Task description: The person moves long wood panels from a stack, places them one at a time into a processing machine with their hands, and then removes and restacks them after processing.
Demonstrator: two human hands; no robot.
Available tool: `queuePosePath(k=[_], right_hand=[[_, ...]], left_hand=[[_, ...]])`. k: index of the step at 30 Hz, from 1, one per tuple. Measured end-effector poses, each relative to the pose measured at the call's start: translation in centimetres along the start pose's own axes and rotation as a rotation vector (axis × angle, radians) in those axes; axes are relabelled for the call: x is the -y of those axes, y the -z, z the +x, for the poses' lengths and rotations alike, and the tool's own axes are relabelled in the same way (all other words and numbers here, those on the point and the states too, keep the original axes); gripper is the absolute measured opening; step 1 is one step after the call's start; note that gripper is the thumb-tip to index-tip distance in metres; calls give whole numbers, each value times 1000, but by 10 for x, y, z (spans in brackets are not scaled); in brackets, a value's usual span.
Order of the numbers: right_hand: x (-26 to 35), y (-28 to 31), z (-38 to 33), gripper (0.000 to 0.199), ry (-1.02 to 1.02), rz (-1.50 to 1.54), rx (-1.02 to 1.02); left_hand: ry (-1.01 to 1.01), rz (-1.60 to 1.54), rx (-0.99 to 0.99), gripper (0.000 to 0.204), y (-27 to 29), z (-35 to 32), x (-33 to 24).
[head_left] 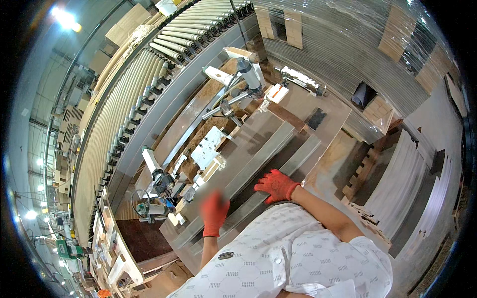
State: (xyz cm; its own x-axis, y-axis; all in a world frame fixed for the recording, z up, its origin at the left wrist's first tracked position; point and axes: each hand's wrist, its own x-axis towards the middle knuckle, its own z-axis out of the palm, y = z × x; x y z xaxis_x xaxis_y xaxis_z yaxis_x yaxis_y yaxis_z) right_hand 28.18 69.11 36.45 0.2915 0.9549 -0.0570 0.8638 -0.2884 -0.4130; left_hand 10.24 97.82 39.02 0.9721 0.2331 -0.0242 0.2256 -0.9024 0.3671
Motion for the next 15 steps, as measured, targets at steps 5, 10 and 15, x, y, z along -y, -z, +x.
queuePosePath(k=[5, 10, 15], right_hand=[[-1, -10, -6, 58, 155, -9, -265], [17, 35, -11, 61, 183, -74, -357], [-10, 81, 6, 63, 79, -102, -536]], left_hand=[[18, 7, 34, 69, 11, 7, -10], [-239, -195, 119, 73, 48, 22, -82], [-77, -62, 126, 68, 65, 28, -109]])
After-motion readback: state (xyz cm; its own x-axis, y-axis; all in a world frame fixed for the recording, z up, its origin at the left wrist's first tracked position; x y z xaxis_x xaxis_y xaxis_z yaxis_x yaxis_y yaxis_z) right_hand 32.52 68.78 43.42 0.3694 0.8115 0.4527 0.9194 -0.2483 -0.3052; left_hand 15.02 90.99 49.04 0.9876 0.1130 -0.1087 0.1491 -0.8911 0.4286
